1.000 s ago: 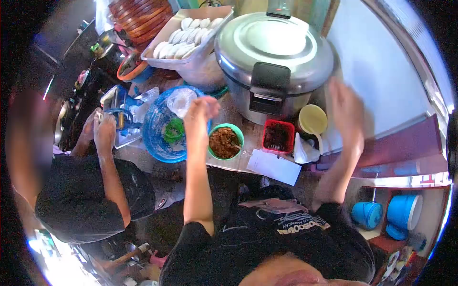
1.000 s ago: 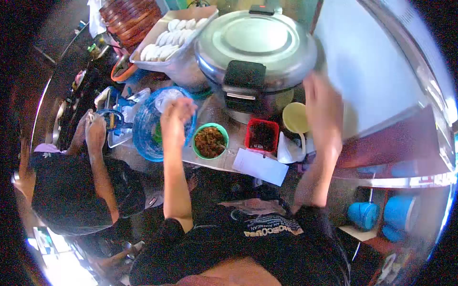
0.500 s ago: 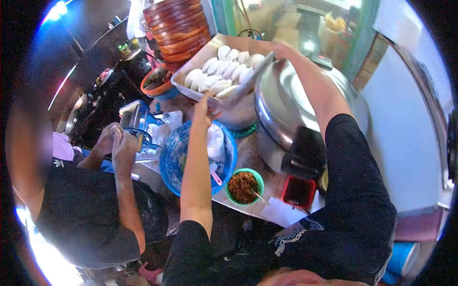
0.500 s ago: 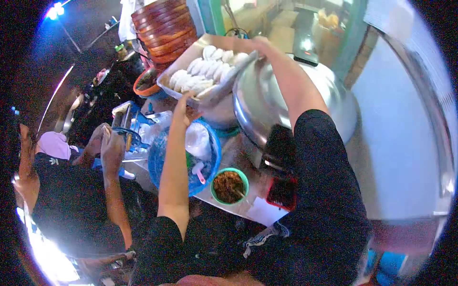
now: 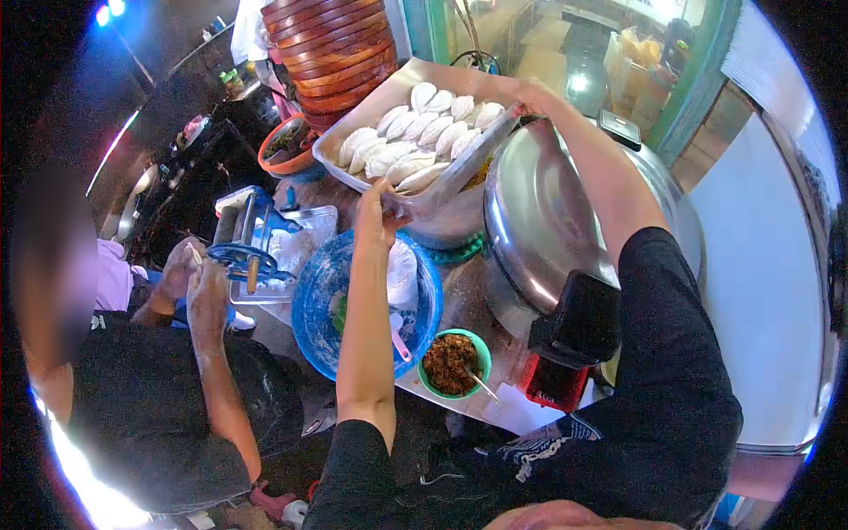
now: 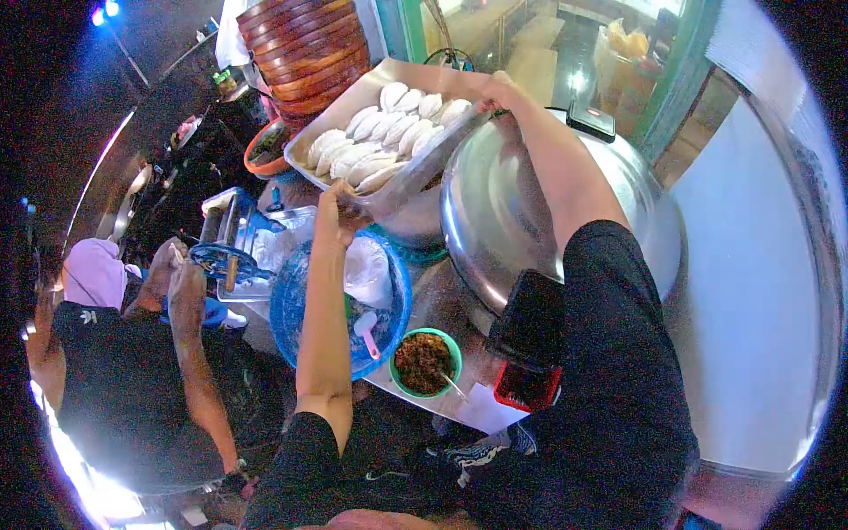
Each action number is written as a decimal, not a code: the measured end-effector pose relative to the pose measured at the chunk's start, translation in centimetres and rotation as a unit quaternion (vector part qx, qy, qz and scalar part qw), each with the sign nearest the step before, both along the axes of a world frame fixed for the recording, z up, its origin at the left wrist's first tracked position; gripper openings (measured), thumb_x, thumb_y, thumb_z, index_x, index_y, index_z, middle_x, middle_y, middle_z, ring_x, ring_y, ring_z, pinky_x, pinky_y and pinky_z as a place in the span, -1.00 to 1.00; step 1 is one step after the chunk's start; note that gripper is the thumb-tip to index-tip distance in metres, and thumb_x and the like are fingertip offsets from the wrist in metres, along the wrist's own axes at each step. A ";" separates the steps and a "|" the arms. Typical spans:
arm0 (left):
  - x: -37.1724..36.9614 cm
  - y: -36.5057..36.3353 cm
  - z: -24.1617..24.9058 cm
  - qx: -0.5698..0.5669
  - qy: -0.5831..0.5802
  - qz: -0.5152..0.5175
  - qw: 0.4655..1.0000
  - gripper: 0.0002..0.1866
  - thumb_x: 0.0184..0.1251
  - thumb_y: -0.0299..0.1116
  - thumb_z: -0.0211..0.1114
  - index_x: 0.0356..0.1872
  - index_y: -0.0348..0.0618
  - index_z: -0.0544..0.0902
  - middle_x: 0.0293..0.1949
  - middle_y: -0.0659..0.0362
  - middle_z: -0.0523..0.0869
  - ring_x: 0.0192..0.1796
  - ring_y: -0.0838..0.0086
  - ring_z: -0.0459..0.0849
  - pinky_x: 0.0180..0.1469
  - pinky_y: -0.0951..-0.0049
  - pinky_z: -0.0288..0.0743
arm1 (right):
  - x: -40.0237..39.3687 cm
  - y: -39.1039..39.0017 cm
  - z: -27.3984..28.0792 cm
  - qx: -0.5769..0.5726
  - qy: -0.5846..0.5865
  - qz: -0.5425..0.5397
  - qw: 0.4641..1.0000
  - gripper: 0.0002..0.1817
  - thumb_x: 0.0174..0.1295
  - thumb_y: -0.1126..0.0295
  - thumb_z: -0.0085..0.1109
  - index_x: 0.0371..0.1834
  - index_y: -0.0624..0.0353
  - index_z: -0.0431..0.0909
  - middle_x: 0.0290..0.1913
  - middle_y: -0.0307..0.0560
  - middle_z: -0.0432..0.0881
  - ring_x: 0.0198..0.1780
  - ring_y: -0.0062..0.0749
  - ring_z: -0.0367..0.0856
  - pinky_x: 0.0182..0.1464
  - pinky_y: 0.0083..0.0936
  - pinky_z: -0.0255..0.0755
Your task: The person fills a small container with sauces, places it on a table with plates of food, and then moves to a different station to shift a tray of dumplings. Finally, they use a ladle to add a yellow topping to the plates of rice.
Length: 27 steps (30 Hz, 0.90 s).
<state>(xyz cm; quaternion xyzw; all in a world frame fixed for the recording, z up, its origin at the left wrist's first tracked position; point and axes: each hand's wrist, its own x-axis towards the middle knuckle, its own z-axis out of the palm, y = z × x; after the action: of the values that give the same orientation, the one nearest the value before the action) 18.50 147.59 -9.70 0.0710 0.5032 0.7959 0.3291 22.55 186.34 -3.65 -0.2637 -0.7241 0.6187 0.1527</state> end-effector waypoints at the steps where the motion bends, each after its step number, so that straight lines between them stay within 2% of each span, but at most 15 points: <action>1: 0.0 0.0 0.0 0.001 0.001 0.006 1.000 -0.83 -0.03 -0.22 0.21 -0.41 0.06 0.46 -0.49 0.26 0.42 -0.44 0.44 0.43 -0.47 0.24 0.44 | -0.2 0.1 -0.2 0.025 -0.010 -0.010 1.000 -0.87 0.09 0.50 0.09 -0.47 0.39 0.51 -0.62 0.05 0.55 -0.70 -0.33 0.48 -0.72 -0.43 0.32; 3: 0.3 -0.3 0.6 0.001 0.003 0.020 1.000 -0.84 -0.03 -0.22 0.22 -0.43 0.05 0.46 -0.48 0.25 0.41 -0.39 0.44 0.42 -0.45 0.22 0.43 | -0.4 -0.1 -0.3 0.073 -0.032 -0.030 0.996 -0.91 0.06 0.54 0.14 -0.48 0.37 0.50 -0.65 0.11 0.52 -0.74 -0.33 0.45 -0.78 -0.44 0.26; 4: 0.6 -0.4 1.1 -0.007 -0.003 0.035 0.999 -0.85 -0.04 -0.21 0.22 -0.50 0.05 0.45 -0.48 0.25 0.40 -0.34 0.43 0.41 -0.44 0.21 0.42 | 0.1 -1.1 0.4 0.069 -0.021 -0.039 0.997 -0.89 0.05 0.52 0.16 -0.48 0.38 0.50 -0.66 0.10 0.52 -0.73 -0.33 0.46 -0.78 -0.44 0.26; 6: 1.2 -0.8 2.0 -0.021 -0.004 0.048 0.999 -0.85 -0.05 -0.22 0.22 -0.53 0.05 0.43 -0.49 0.26 0.39 -0.37 0.45 0.40 -0.44 0.22 0.42 | 1.1 -2.4 1.1 0.062 -0.001 -0.056 0.997 -0.84 0.04 0.47 0.21 -0.49 0.39 0.50 -0.67 0.07 0.52 -0.72 -0.34 0.48 -0.78 -0.43 0.26; 9: 1.2 -1.1 2.0 -0.016 -0.006 0.051 0.999 -0.86 -0.07 -0.26 0.21 -0.56 0.04 0.41 -0.51 0.27 0.37 -0.40 0.49 0.39 -0.46 0.27 0.41 | 0.0 -1.8 0.1 0.121 -0.012 -0.067 0.990 -0.79 0.12 0.43 0.00 -0.62 0.28 0.47 -0.77 -0.02 0.47 -0.76 -0.44 0.45 -0.79 -0.55 0.20; 13: 1.9 -1.6 2.6 -0.008 -0.003 0.059 0.998 -0.87 -0.12 -0.32 0.17 -0.60 0.02 0.38 -0.50 0.29 0.35 -0.41 0.52 0.39 -0.50 0.34 0.41 | 2.5 -5.6 2.6 0.118 0.013 -0.109 0.987 -0.82 0.09 0.45 -0.01 -0.53 0.36 0.46 -0.72 -0.03 0.48 -0.74 -0.40 0.47 -0.78 -0.54 0.27; 15: 2.7 -1.8 3.0 0.000 -0.006 0.069 0.998 -0.90 -0.12 -0.33 0.16 -0.58 -0.01 0.41 -0.47 0.28 0.37 -0.41 0.52 0.39 -0.52 0.40 0.40 | 2.9 -6.0 3.4 0.150 -0.009 -0.102 0.983 -0.83 0.09 0.45 -0.01 -0.45 0.40 0.45 -0.67 -0.02 0.49 -0.70 -0.38 0.51 -0.76 -0.54 0.31; 18: 3.1 -2.1 3.0 0.008 -0.001 0.064 0.998 -0.90 -0.11 -0.33 0.17 -0.56 -0.02 0.43 -0.44 0.27 0.40 -0.39 0.52 0.40 -0.52 0.41 0.40 | 1.9 -4.3 1.7 0.125 0.085 -0.104 0.983 -0.79 0.13 0.40 -0.01 -0.36 0.39 0.44 -0.59 -0.04 0.50 -0.65 -0.41 0.53 -0.72 -0.54 0.37; 21: 4.4 -2.9 3.8 0.016 0.021 0.061 0.998 -0.90 -0.11 -0.34 0.17 -0.53 -0.03 0.45 -0.41 0.26 0.43 -0.37 0.52 0.41 -0.48 0.40 0.39 | 1.8 -3.2 1.6 0.161 -0.004 -0.117 0.980 -0.78 0.17 0.36 0.00 -0.32 0.35 0.44 -0.56 -0.07 0.51 -0.64 -0.46 0.53 -0.64 -0.57 0.42; 23: 4.3 -3.2 3.7 0.016 0.034 0.057 0.998 -0.90 -0.10 -0.35 0.17 -0.53 -0.04 0.45 -0.39 0.25 0.45 -0.36 0.51 0.42 -0.44 0.38 0.38 | 2.9 -3.3 1.3 0.140 0.048 -0.071 0.986 -0.78 0.18 0.35 0.00 -0.32 0.35 0.44 -0.56 -0.10 0.52 -0.64 -0.47 0.53 -0.59 -0.56 0.46; 24: 4.7 -3.6 4.1 0.034 0.041 0.038 0.998 -0.86 -0.09 -0.36 0.17 -0.45 -0.07 0.45 -0.38 0.26 0.46 -0.35 0.51 0.43 -0.39 0.38 0.37 | 4.0 -3.9 2.1 0.133 0.076 -0.050 0.987 -0.78 0.19 0.35 0.01 -0.32 0.34 0.44 -0.56 -0.11 0.52 -0.64 -0.47 0.53 -0.56 -0.55 0.48; 27: 6.6 -4.3 5.3 0.058 0.060 0.031 0.996 -0.79 -0.08 -0.39 0.17 -0.34 -0.10 0.43 -0.36 0.26 0.47 -0.33 0.51 0.45 -0.38 0.39 0.37 | 7.6 -5.5 4.5 0.177 0.046 -0.060 0.981 -0.77 0.19 0.31 0.02 -0.37 0.32 0.45 -0.57 -0.17 0.51 -0.61 -0.48 0.53 -0.51 -0.58 0.48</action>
<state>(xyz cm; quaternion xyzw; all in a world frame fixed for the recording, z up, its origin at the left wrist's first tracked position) 25.12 143.31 -4.41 0.1217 0.4770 0.8279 0.2687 30.20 180.88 0.83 -0.2470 -0.7974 0.4817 0.2669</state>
